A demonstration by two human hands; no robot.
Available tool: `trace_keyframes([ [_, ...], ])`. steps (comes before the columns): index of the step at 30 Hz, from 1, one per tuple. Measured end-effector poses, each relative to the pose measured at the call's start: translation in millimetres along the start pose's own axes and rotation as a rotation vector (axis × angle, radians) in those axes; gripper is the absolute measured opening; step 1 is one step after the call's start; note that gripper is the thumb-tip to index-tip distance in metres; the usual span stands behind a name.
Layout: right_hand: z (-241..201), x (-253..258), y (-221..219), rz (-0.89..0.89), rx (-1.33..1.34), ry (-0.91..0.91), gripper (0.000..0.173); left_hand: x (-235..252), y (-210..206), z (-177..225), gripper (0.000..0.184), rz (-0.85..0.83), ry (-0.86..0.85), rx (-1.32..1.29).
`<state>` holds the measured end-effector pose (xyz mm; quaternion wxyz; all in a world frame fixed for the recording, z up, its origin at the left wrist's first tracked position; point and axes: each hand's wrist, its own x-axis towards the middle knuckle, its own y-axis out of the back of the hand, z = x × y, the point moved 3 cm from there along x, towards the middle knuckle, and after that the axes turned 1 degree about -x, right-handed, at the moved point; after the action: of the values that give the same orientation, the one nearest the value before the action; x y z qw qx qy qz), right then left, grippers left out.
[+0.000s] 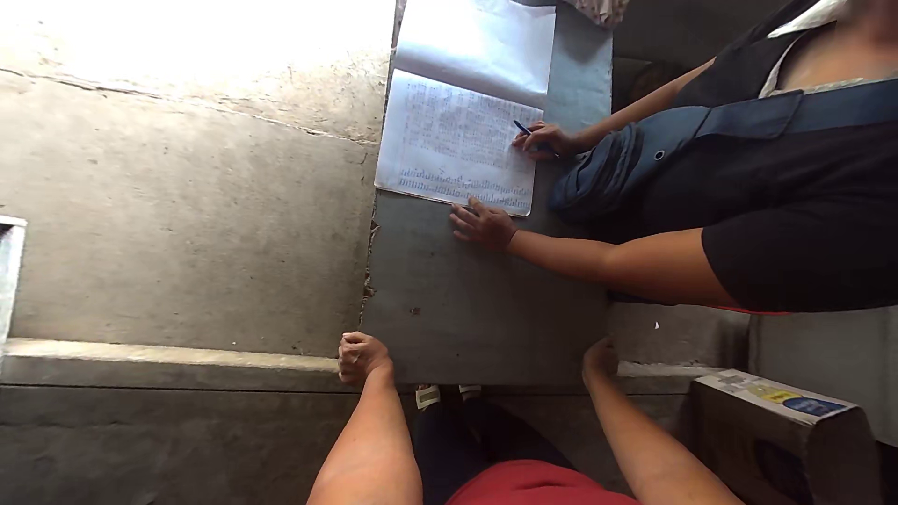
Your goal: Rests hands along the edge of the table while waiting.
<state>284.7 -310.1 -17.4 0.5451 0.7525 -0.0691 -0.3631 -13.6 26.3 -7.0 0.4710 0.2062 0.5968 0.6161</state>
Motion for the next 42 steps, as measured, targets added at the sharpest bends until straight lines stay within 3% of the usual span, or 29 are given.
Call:
trace_keyframes([
  [42, 0.1, -1.3, 1.5, 0.002, -0.055, 0.01, 0.073, 1.5, -2.1, -0.3, 0.058, -0.014, 0.002, 0.026],
])
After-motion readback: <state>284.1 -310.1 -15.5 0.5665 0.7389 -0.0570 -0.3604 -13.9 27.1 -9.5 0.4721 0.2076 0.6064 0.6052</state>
